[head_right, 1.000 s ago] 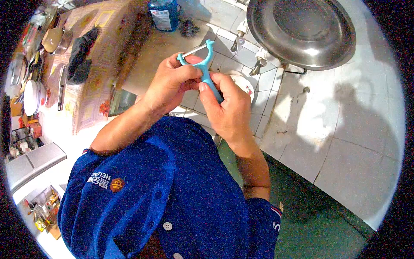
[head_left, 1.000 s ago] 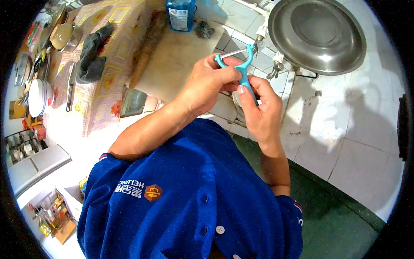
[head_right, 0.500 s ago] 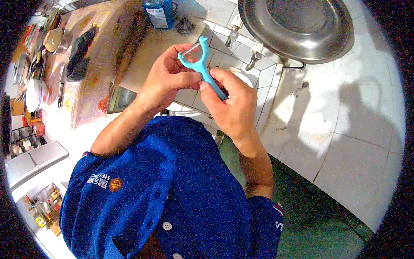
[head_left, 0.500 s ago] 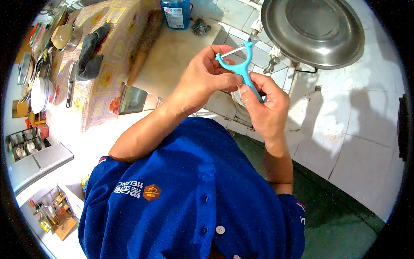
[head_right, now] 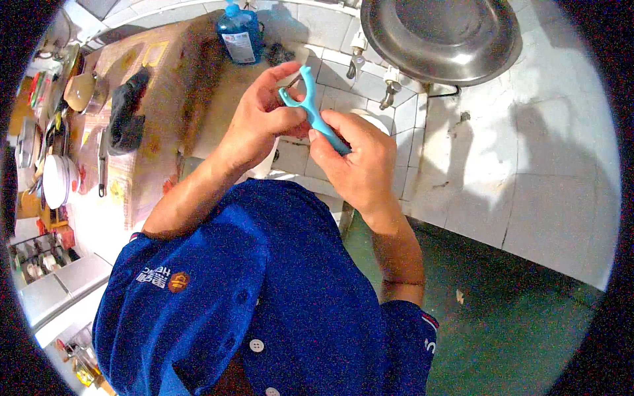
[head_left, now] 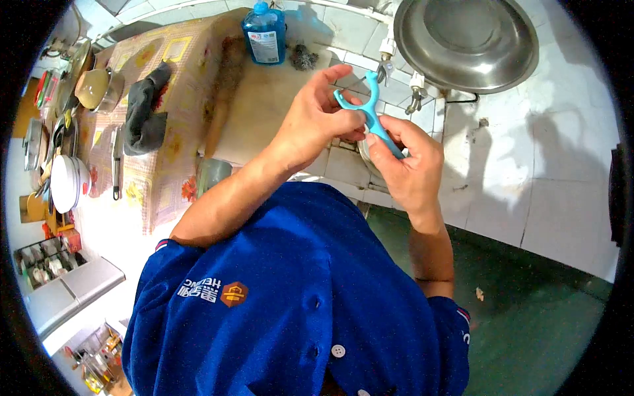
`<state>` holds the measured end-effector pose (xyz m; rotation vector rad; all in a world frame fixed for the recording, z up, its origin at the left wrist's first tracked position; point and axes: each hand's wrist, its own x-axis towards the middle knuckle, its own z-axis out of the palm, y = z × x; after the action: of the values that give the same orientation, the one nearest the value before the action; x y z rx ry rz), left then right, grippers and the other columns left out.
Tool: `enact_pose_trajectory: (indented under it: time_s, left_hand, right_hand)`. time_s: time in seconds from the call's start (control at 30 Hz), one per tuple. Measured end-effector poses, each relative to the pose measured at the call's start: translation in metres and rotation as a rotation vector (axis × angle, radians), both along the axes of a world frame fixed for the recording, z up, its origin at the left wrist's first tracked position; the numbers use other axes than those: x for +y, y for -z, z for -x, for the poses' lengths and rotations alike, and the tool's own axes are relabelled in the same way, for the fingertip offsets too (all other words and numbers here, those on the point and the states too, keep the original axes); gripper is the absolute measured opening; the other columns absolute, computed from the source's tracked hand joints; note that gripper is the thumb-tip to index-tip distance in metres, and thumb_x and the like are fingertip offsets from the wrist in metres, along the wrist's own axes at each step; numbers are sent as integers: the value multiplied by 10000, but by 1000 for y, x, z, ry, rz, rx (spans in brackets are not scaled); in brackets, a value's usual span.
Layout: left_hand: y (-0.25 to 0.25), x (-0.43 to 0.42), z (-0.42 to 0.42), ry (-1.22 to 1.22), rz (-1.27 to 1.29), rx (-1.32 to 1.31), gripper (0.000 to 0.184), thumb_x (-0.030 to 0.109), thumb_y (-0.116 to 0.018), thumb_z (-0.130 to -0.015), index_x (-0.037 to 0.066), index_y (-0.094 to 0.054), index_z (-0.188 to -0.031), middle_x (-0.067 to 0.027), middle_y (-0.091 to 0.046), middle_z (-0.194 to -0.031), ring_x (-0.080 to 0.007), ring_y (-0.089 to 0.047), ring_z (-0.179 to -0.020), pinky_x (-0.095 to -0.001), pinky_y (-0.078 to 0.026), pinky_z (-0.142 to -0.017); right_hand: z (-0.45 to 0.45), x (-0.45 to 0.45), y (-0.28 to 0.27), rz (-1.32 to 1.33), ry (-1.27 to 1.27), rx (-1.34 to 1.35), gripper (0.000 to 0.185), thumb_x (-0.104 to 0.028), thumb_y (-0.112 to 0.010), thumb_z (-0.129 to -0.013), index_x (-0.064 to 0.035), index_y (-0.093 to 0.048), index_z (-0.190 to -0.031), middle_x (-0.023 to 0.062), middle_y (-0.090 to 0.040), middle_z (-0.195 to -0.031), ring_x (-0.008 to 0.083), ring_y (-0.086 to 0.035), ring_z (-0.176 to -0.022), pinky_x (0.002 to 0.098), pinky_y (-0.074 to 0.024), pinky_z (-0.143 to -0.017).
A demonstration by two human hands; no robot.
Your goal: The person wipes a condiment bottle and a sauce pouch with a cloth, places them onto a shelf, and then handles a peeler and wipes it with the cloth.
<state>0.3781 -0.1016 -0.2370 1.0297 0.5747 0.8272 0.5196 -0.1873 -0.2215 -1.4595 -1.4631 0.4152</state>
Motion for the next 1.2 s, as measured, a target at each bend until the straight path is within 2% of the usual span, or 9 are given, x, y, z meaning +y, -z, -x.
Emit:
enact_pose_trajectory:
  time_s: [0.07, 0.13, 0.2, 0.27, 0.3, 0.5, 0.7, 1.03, 1.2]
  left_hand:
    - [4, 4, 10, -2, 37, -93, 563, 41, -643, -744, 18, -378, -1241, -100, -507, -1028, -171, -615, -803, -297, -548, -680]
    - [12, 5, 20, -187, -85, -26, 596, 17, -666, -731, 30, -352, -1237, -99, -500, -1024, -169, -605, -824, -308, -545, -698]
    - [15, 7, 32, -256, -96, -70, 592, 14, -702, -719, -17, -359, -1201, -74, -512, -920, -145, -588, -749, -250, -517, -621]
    - [16, 9, 47, -128, -100, -43, 470, 35, -713, -744, 5, -432, -1120, -43, -520, -863, -112, -578, -727, -238, -510, -597]
    - [14, 8, 49, -130, -116, -95, 285, 46, -666, -803, 25, -488, -1025, -39, -564, -816, -132, -604, -692, -259, -542, -590]
    - [13, 18, 65, -136, -55, -78, 106, 67, -604, -853, 6, -596, -939, -63, -638, -772, -127, -626, -680, -259, -545, -594]
    - [21, 23, 65, -164, 40, -105, 96, 95, -601, -859, 18, -625, -910, -60, -640, -757, -130, -624, -664, -252, -537, -586]
    - [22, 15, 53, -162, 115, -196, 181, 185, -539, -902, 23, -617, -917, -66, -630, -771, -158, -626, -674, -284, -537, -622]
    - [11, 12, 52, -67, 185, -314, 283, 235, -456, -930, 6, -571, -1050, -97, -625, -838, -191, -622, -767, -323, -529, -681]
  right_hand:
    - [14, 4, -4, -12, 23, -23, 185, -75, -698, -712, -14, -642, -878, 95, -596, -683, 187, -581, -588, 293, -453, -544]
    - [28, 10, -9, -18, 34, -45, 182, -69, -699, -708, -21, -644, -874, 90, -588, -675, 188, -575, -583, 293, -450, -542]
    - [40, 15, -13, -22, 106, -145, 179, -57, -701, -693, -34, -647, -862, 89, -576, -667, 203, -574, -581, 297, -451, -545]
    - [52, 21, -12, -24, 119, -184, 189, -58, -702, -685, -42, -647, -865, 90, -578, -677, 218, -578, -591, 305, -453, -546]
    - [58, 23, -12, -31, 133, -216, 198, -59, -702, -677, -50, -648, -868, 92, -581, -686, 234, -582, -601, 314, -455, -548]
    - [81, 30, -16, -18, 153, -432, 243, -77, -673, -692, -71, -642, -932, 92, -576, -742, 280, -581, -658, 369, -458, -575]
    - [91, 23, -22, 0, 131, -344, 266, -73, -665, -695, -69, -640, -960, 97, -559, -757, 277, -572, -673, 374, -448, -603]
    - [75, 17, -9, -89, 151, -449, 324, -59, -684, -682, -67, -659, -1005, 94, -563, -812, 254, -567, -710, 342, -451, -612]
    - [68, 15, -4, -176, 168, -401, 337, -21, -683, -684, -68, -669, -1018, 105, -549, -838, 244, -557, -716, 340, -458, -613]
